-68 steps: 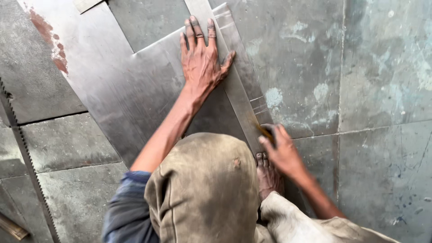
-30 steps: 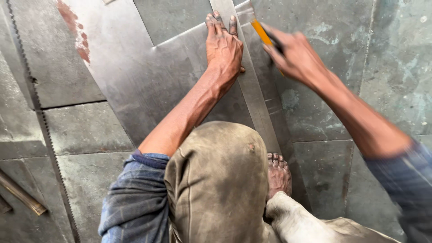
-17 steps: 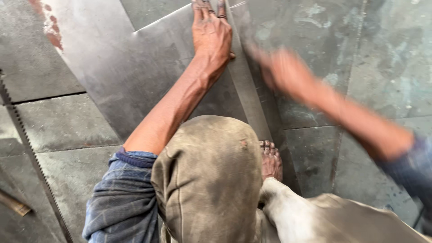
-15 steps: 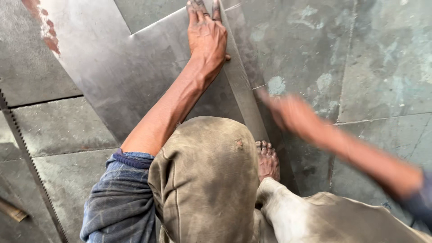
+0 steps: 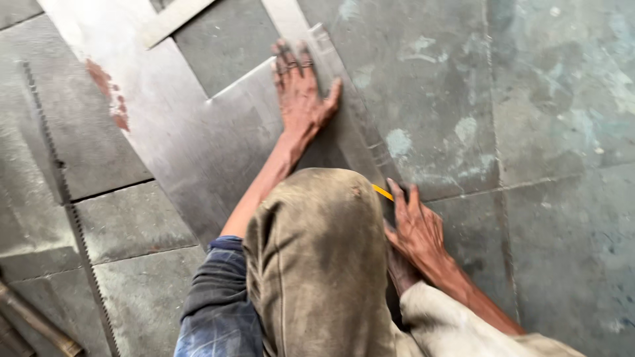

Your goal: The person uses a square ruler and a marking tool to draw lines on a metal sheet. They reposition the ruler across the surface and trace along the edges while working on the floor.

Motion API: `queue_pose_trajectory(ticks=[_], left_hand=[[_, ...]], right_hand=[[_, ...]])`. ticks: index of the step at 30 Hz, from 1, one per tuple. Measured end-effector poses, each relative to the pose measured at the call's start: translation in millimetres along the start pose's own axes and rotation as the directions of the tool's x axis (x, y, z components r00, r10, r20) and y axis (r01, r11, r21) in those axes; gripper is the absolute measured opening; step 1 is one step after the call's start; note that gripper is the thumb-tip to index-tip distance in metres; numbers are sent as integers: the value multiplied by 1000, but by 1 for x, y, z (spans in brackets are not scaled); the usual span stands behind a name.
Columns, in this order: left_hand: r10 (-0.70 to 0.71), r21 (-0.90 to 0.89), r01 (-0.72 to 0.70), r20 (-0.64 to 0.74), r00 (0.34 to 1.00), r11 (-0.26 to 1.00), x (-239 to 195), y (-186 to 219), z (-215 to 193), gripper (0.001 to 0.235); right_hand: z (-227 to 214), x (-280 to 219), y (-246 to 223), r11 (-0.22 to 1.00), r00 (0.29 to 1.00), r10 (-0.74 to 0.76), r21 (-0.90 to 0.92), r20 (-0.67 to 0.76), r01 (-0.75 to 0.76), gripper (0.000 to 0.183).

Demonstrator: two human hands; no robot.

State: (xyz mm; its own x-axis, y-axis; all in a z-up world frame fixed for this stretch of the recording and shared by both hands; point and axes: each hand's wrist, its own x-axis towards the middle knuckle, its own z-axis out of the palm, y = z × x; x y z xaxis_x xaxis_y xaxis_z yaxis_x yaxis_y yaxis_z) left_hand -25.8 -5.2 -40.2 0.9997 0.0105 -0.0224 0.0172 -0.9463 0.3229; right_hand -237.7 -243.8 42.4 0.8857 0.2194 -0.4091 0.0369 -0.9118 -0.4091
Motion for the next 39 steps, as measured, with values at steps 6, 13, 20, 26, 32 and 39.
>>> queue_pose_trajectory(ticks=[6,13,20,26,32,39], left_hand=[[-72,-32,73,28,997,997,2,13,3,103],[-40,-53,37,-56,998,998,2,5,15,109],[-48,-30,47,-33,998,998,3,7,15,108],[-78,3,78,79,994,997,6,3,11,111],[-84,22,82,114,990,996,5,8,6,109],[-109,15,108,160,981,994,3,12,-1,108]], right_hand=[[2,2,8,993,992,116,18,56,-117,88],[6,2,8,989,993,117,90,9,-118,88],[4,0,7,986,995,103,134,9,-103,94],[6,-1,8,989,995,90,120,-34,-85,91],[6,-2,9,976,993,112,192,-43,-102,85],[8,0,11,973,992,106,213,-71,-89,84]])
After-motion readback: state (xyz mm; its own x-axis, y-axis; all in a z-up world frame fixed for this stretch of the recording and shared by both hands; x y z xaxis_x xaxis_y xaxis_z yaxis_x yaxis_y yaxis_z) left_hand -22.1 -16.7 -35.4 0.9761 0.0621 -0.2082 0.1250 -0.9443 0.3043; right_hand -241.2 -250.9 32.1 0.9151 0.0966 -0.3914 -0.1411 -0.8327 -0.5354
